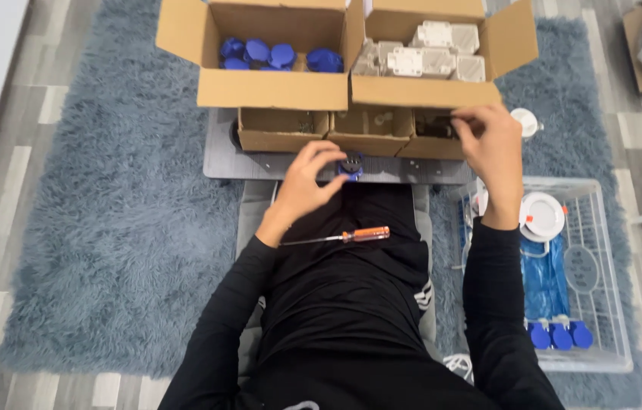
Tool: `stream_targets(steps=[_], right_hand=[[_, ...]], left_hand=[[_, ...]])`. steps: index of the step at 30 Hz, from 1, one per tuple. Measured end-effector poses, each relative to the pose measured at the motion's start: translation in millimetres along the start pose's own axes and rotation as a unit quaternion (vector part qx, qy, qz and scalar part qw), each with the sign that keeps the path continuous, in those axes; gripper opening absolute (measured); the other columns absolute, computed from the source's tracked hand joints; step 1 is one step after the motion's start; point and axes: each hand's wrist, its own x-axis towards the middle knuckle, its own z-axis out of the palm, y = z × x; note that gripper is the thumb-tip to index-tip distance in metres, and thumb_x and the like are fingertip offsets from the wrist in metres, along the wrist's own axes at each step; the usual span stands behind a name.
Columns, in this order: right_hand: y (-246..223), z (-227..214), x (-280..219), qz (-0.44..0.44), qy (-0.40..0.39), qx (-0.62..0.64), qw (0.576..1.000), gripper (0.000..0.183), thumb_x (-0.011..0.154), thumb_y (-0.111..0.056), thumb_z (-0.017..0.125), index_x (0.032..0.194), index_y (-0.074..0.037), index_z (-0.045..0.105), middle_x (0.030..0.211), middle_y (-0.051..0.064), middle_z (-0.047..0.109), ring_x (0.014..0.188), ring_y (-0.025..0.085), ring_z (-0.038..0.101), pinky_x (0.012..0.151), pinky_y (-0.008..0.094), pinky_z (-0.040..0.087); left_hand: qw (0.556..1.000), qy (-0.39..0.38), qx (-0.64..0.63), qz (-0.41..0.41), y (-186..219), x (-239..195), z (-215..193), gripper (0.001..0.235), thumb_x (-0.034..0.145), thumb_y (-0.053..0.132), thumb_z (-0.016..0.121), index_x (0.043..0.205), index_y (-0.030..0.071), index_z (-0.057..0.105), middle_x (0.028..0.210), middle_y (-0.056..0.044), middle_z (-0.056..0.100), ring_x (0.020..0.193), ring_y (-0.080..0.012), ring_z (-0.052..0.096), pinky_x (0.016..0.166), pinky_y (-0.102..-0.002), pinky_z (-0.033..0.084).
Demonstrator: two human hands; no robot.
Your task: Assembling and inspecting small electrical components using a screwdriver
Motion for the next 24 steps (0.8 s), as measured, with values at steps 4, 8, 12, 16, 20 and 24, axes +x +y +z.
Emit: stream_targets(steps=[4, 8, 12, 16, 20, 24], right_hand=[[-31.7, -5.1, -3.7, -0.065, 0.046, 0.062, 0.995, 0.014, 0.109, 0.001, 0.084, 0.122, -0.005, 0.085, 0.098, 0.018, 0.071, 0.092, 0.038, 0.074, 0.080, 0.042, 0.061], [-52.1, 13.1, 0.1, -0.087, 0.023, 0.186, 0.978, 0.019, 0.106, 0.007, 0.083, 0.123, -0.001, 0.081, 0.101, 0.017, 0.074, 0.093, 0.031, 0.077, 0.080, 0.036, 0.063], [-70.7, 44.9, -12.4, -0.043, -0.026, 0.321, 0.946, 0.030, 0.107, 0.005, 0.076, 0.137, 0.001, 0.070, 0.107, 0.015, 0.071, 0.093, 0.024, 0.077, 0.083, 0.036, 0.065], [-79.3, 69.9, -19.8, -0.017, -0.055, 0.424, 0.904, 0.041, 0.107, 0.008, 0.069, 0.146, 0.001, 0.057, 0.106, 0.014, 0.063, 0.090, 0.026, 0.079, 0.081, 0.038, 0.068], [-68.2, 99.0, -26.5, 0.032, -0.077, 0.500, 0.862, 0.032, 0.105, 0.010, 0.070, 0.135, 0.003, 0.064, 0.103, 0.015, 0.063, 0.084, 0.024, 0.079, 0.078, 0.040, 0.070], [-52.4, 118.2, -29.8, 0.053, -0.080, 0.516, 0.851, 0.029, 0.102, 0.009, 0.073, 0.129, 0.006, 0.064, 0.104, 0.019, 0.067, 0.081, 0.024, 0.079, 0.074, 0.039, 0.070]], left_hand=[[0.997, 0.027, -0.066, -0.005, 22.6, 17.9, -18.5, 0.031, 0.097, 0.014, 0.082, 0.127, 0.018, 0.077, 0.128, -0.004, 0.069, 0.123, -0.0305, 0.071, 0.106, -0.043, 0.057], [0.993, 0.053, -0.107, -0.002, 41.0, 31.4, -30.6, 0.027, 0.106, 0.006, 0.073, 0.131, 0.016, 0.076, 0.126, -0.003, 0.070, 0.113, -0.0241, 0.074, 0.094, -0.035, 0.061], [0.994, 0.061, -0.081, 0.027, 46.8, 32.7, -30.6, 0.031, 0.101, 0.007, 0.082, 0.130, 0.015, 0.077, 0.125, -0.001, 0.071, 0.109, -0.0223, 0.074, 0.090, -0.033, 0.062], [0.993, 0.068, -0.020, 0.099, 42.3, 28.1, -19.5, 0.028, 0.095, 0.009, 0.088, 0.121, 0.015, 0.080, 0.116, -0.002, 0.071, 0.090, -0.0218, 0.074, 0.079, -0.033, 0.064], [0.988, 0.061, 0.032, 0.142, 45.4, 27.8, -12.7, 0.020, 0.094, 0.008, 0.086, 0.113, 0.014, 0.080, 0.111, -0.002, 0.071, 0.093, -0.0225, 0.073, 0.076, -0.033, 0.062], [0.985, 0.063, 0.032, 0.155, 40.8, 27.1, -9.9, 0.012, 0.098, 0.005, 0.082, 0.107, 0.012, 0.079, 0.107, -0.002, 0.071, 0.091, -0.0226, 0.072, 0.075, -0.032, 0.061]])
